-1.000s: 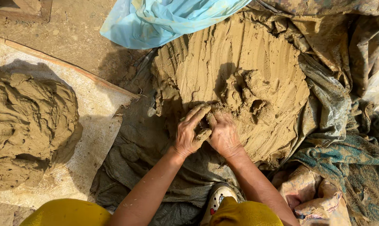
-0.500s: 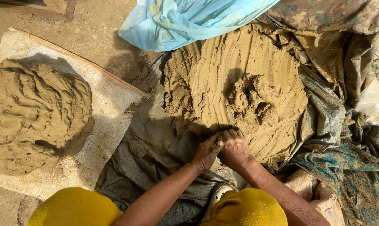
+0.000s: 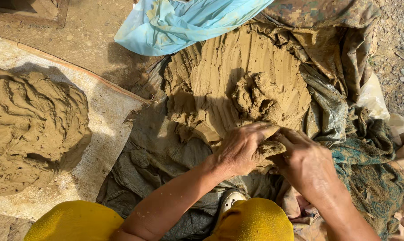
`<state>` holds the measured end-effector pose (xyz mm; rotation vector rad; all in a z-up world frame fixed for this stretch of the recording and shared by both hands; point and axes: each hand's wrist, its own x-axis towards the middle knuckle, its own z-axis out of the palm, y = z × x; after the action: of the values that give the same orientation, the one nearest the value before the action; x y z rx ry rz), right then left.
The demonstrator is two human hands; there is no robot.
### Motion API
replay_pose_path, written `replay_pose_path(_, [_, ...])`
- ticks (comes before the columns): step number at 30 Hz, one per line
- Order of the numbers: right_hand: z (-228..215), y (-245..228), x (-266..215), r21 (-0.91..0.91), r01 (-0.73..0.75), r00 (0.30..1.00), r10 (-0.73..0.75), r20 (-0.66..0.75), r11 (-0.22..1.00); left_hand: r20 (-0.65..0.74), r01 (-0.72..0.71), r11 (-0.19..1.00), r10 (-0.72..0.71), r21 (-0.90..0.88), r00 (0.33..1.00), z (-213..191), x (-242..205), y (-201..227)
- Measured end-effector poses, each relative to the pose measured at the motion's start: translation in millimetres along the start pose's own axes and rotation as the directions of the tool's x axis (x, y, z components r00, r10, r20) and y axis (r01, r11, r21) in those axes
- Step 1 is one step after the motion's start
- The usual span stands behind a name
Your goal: The person kneads and pulls pieces from a large mound of clay on a tarp, placing the pieces onto a separate square cloth.
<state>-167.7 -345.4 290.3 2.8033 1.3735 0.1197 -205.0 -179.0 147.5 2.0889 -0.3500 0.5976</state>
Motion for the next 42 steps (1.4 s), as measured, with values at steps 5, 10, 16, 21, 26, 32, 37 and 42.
replay_pose_path(5, [10.5, 12.4, 33.7, 0.268, 0.353, 0.537, 0.040, -0.842, 0.896, -0.140, -0.564, 0.718, 0.660, 0.407, 0.739, -58.3, 78.8, 31.0])
replay_pose_path(10, [152.4, 46.2, 60.5, -0.074, 0.016, 0.985, -0.028, -0.169, 0.997, 0.038, -0.129, 0.980, 0.125, 0.149, 0.991, -17.8, 27.9, -53.1])
replay_pose_path(16, [183.3, 60.0, 0.3, 0.782, -0.233, 0.887, 0.456, -0.072, 0.579, -0.152, -0.127, 0.959, 0.090, -0.252, 0.984, -58.3, 26.9, -127.7])
replay_pose_path(21, [237.7, 21.3, -52.1, 0.338, -0.042, 0.996, 0.066, -0.061, 0.940, -0.142, 0.395, 0.666, -0.600, -0.633, 0.787, -121.7, 4.2, -127.0])
replay_pose_path(26, [294.8, 13.7, -81.9, -0.048, 0.290, 0.956, -0.287, 0.069, 0.956, -0.059, 0.534, 0.820, -0.535, 0.206, 0.843, -97.2, -6.9, -131.4])
replay_pose_path(32, [295.7, 7.2, -71.9, -0.099, 0.277, 0.961, -0.272, 0.054, 0.956, 0.155, 0.721, 0.637, -0.769, 0.274, 0.621, -71.2, -6.3, -142.2])
replay_pose_path(37, [309.7, 10.9, -55.6, -0.069, 0.408, 0.856, -0.355, 0.377, 0.910, 0.086, 0.651, 0.730, -0.677, 0.208, 0.731, -74.3, -11.9, -136.7])
replay_pose_path(42, [345.4, 37.3, -68.1, -0.083, 0.413, 0.900, -0.393, 0.188, 0.907, 0.154, 0.796, 0.603, -0.793, 0.054, 0.590, -77.6, -7.1, -122.7])
